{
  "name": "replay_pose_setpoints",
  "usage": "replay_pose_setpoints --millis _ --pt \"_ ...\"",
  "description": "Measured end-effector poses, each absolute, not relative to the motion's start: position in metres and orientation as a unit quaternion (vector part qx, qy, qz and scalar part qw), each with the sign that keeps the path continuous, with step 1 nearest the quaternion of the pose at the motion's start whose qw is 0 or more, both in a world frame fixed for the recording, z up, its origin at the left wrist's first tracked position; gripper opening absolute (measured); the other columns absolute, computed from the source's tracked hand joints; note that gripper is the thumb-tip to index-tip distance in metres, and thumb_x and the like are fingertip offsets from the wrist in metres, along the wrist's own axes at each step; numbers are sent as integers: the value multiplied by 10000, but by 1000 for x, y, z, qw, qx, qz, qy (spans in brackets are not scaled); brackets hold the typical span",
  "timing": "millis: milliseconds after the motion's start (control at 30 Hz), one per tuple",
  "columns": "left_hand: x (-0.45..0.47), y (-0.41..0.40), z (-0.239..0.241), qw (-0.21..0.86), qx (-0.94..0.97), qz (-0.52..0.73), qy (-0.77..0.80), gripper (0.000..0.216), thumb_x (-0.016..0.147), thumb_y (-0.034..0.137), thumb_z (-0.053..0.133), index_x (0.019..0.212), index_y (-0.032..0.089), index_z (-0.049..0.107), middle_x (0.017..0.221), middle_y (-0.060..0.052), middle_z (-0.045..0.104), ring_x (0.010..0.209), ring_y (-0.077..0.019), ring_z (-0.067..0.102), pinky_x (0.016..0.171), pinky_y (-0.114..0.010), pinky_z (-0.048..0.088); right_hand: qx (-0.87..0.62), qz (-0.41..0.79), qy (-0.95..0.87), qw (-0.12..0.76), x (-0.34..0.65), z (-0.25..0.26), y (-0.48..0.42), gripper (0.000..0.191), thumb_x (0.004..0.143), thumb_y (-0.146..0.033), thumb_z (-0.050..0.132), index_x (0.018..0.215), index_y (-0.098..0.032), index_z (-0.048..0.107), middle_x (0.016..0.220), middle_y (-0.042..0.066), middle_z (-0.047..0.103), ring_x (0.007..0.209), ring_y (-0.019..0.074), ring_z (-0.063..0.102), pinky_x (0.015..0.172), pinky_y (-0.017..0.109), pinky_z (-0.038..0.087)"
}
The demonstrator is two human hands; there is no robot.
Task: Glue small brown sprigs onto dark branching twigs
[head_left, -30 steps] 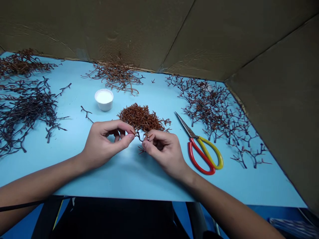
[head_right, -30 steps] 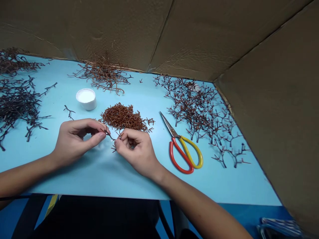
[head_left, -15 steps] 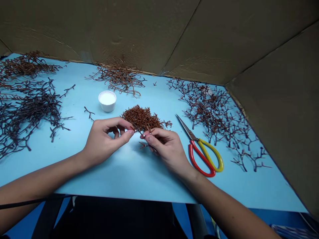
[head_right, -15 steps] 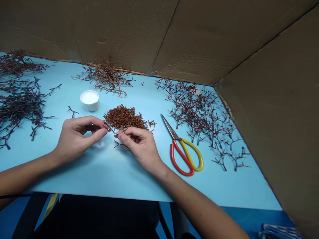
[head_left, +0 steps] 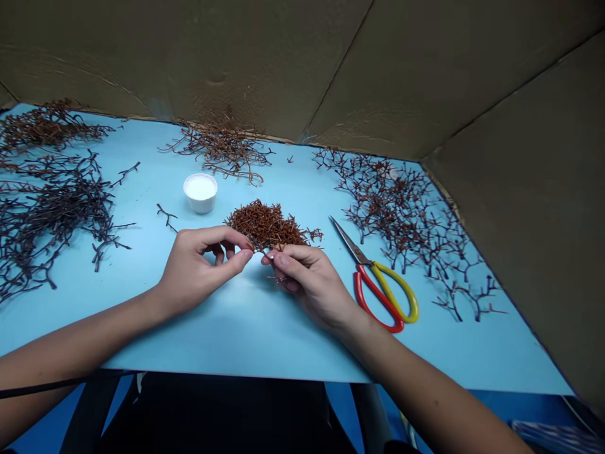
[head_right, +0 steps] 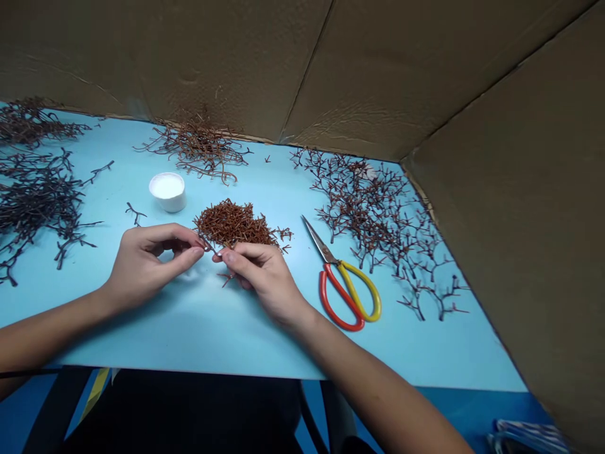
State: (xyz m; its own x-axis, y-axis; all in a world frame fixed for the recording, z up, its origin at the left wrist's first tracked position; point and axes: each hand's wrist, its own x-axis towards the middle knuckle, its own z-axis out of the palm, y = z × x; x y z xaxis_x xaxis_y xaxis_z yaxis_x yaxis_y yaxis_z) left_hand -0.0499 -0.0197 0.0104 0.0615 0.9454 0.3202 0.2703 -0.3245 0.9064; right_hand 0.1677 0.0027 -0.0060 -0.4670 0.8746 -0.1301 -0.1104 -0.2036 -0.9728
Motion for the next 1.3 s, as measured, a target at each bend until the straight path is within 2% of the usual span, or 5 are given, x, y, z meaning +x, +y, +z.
replay_pose_setpoints --millis 433,567,667,833,1300 --pt "-52 -16 11 401 599 497 483 54 879 214 790 832 188 800 799 -36 798 671 -138 697 577 -222 545 -370 712 -486 347 166 -1 2 320 880 -460 864 792 -168 764 657 -43 557 524 65 363 476 229 236" --pt "-51 -17 12 416 561 521 491 58 873 217 795 824 187 801 837 -55 815 712 -158 727 576 -225 566 -398 599 -552 422 165 2 0 333 910 -454 829 742 -188 720 720 -6 655 560 93 471 520 247 374" --pt "-45 -25 15 425 548 529 489 51 887 206 789 841 194 806 835 -40 815 626 -122 680 533 -206 546 -414 411 -637 503 160 9 -7 223 933 -284 797 739 -205 722 757 21 720 637 134 593 581 275 473" --pt "-34 -40 16 415 542 556 474 64 889 171 801 852 224 808 877 -20 823 738 -136 740 602 -205 592 -353 172 -728 562 153 12 -17 100 926 -128 788 890 -219 767 823 39 793 617 136 617 505 271 482" --pt "-31 -42 10 382 564 576 452 158 882 83 786 832 233 782 899 -12 806 888 -178 768 865 -328 650 -345 144 -750 546 153 8 -19 63 953 -157 783 940 -219 781 794 27 775 584 127 600 499 278 509"
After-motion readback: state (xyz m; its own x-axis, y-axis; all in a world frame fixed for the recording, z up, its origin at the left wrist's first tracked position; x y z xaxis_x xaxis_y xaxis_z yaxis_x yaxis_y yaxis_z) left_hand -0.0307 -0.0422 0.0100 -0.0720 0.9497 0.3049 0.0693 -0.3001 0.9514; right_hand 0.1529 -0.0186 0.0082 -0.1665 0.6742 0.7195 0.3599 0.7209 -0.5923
